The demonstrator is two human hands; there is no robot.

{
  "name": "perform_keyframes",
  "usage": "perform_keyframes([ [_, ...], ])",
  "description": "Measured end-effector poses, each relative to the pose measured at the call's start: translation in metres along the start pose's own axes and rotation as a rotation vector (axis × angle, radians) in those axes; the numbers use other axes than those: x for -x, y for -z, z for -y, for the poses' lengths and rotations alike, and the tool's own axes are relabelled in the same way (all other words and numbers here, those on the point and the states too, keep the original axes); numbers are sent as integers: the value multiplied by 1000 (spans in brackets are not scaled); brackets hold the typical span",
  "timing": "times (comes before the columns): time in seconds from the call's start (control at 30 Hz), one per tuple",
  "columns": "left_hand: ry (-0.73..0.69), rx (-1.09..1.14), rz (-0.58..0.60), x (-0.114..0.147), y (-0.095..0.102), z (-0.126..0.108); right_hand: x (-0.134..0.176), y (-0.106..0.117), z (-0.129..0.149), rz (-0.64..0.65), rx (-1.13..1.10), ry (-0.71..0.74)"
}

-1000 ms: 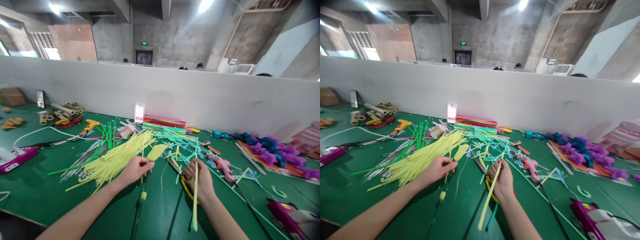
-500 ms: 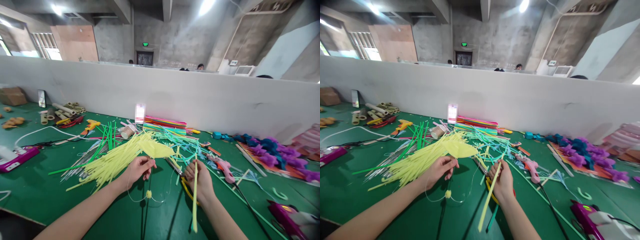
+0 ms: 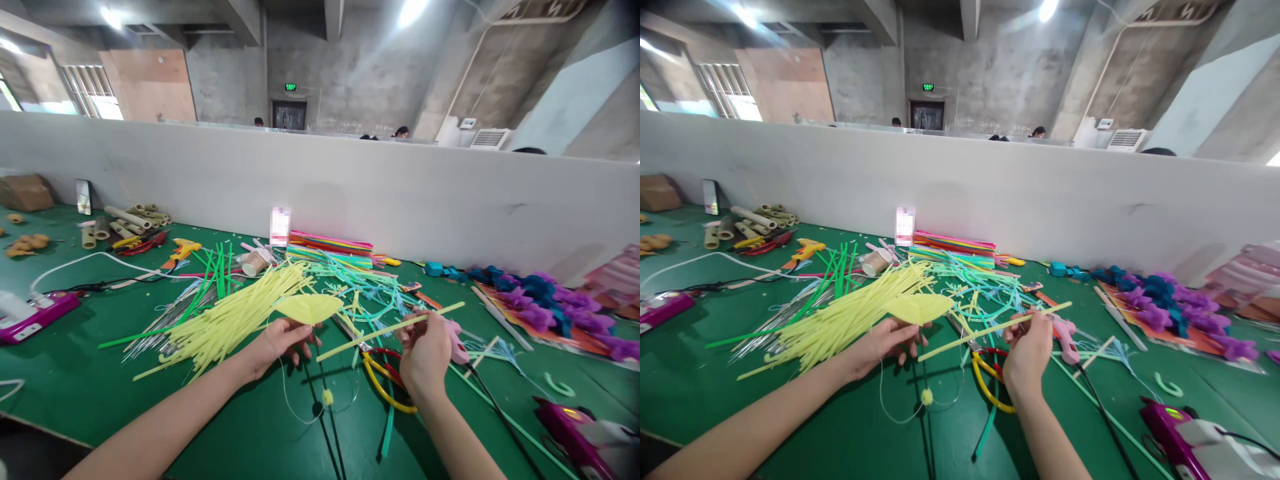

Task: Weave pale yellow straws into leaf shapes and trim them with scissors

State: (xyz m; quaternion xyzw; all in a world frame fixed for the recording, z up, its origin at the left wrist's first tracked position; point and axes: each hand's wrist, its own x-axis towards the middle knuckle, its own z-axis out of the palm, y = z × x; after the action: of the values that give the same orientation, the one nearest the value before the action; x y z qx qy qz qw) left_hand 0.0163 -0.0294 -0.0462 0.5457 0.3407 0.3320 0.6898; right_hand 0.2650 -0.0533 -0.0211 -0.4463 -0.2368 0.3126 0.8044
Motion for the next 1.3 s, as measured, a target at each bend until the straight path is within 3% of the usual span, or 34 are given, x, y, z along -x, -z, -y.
perform_keyframes([
  [0.13, 59, 212, -53, -4, 7, -1, -2, 1, -3, -37, 9, 42],
  [0.23, 115, 360, -26, -7, 16, -4, -1, 0, -5, -37, 27, 39],
  [0.4, 112, 433, -34, -9, 26, -10, -1, 0, -6, -31, 45, 59],
  [0.5, 84, 377, -98, -8, 27, -13, -1, 1, -7, -56, 76, 30],
  [0.73, -86, 18, -457, -10, 21, -6, 4, 0, -11, 56, 106, 2],
  [0.87, -148, -75, -470, -12, 21, -2, 6, -1, -11, 80, 81, -62],
  [1.1, -134, -124, -428, -12, 22, -3, 9, -2, -12, 221, 33, -88],
  [1.3, -174, -92, -461, -15, 26, -1, 7, 0, -17, 188, 69, -52],
])
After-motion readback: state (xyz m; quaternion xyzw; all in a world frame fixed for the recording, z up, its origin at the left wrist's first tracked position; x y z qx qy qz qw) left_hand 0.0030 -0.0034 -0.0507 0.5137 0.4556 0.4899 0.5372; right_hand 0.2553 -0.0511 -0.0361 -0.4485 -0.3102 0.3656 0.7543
